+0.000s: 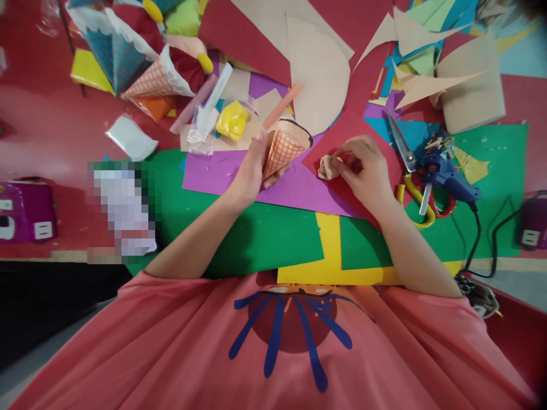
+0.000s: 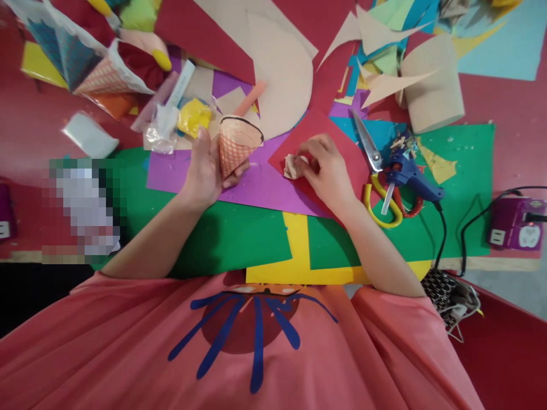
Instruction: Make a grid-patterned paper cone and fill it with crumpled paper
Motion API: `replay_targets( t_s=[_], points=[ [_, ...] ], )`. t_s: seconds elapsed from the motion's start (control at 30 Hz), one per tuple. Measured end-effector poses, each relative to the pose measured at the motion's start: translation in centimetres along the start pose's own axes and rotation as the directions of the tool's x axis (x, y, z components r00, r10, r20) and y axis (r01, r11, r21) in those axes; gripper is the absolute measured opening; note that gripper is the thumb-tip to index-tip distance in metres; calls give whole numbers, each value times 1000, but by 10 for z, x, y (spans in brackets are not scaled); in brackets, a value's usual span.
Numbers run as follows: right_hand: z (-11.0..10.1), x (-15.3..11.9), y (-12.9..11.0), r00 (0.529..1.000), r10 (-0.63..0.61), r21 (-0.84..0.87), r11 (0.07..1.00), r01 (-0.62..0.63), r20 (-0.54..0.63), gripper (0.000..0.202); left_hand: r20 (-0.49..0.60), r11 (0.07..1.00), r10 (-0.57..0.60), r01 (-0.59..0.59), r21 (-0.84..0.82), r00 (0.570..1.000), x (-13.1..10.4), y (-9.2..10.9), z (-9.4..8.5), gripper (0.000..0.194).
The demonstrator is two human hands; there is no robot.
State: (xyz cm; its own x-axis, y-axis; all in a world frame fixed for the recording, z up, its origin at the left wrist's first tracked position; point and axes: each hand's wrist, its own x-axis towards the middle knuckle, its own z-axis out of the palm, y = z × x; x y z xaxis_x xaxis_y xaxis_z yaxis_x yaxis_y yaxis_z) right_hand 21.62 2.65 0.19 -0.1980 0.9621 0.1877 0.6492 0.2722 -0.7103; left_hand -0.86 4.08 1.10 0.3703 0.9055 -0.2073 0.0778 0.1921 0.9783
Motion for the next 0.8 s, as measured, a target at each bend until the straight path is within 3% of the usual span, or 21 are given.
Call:
replay_targets(
  t_s=[0.13, 0.23, 0.5, 0.67, 0.8],
  points=[
    [-3, -2, -6, 990, -94, -3, 995, 95, 109, 18, -7, 998, -10, 10, -62, 1000, 0, 1, 1, 67],
    [-8, -3, -12, 975, -128, -47, 989, 139, 179, 13, -13, 998, -2, 2, -61, 1000, 0, -1, 0, 63],
    [1, -5, -5, 970, -169, -262, 942, 211, 172, 9, -7, 992, 114, -114, -51, 993, 2, -14, -1, 62],
    [-2, -1, -5, 979, -160, -192, 964, 182, 125, 6, 82, 949, 229, -242, 203, 970, -4, -15, -1, 66],
    [-18, -1, -13, 992, -124, -89, 988, 122, -14, 15, 105, 873, 231, -254, 416, 967, -8, -14, 2, 57]
  ],
)
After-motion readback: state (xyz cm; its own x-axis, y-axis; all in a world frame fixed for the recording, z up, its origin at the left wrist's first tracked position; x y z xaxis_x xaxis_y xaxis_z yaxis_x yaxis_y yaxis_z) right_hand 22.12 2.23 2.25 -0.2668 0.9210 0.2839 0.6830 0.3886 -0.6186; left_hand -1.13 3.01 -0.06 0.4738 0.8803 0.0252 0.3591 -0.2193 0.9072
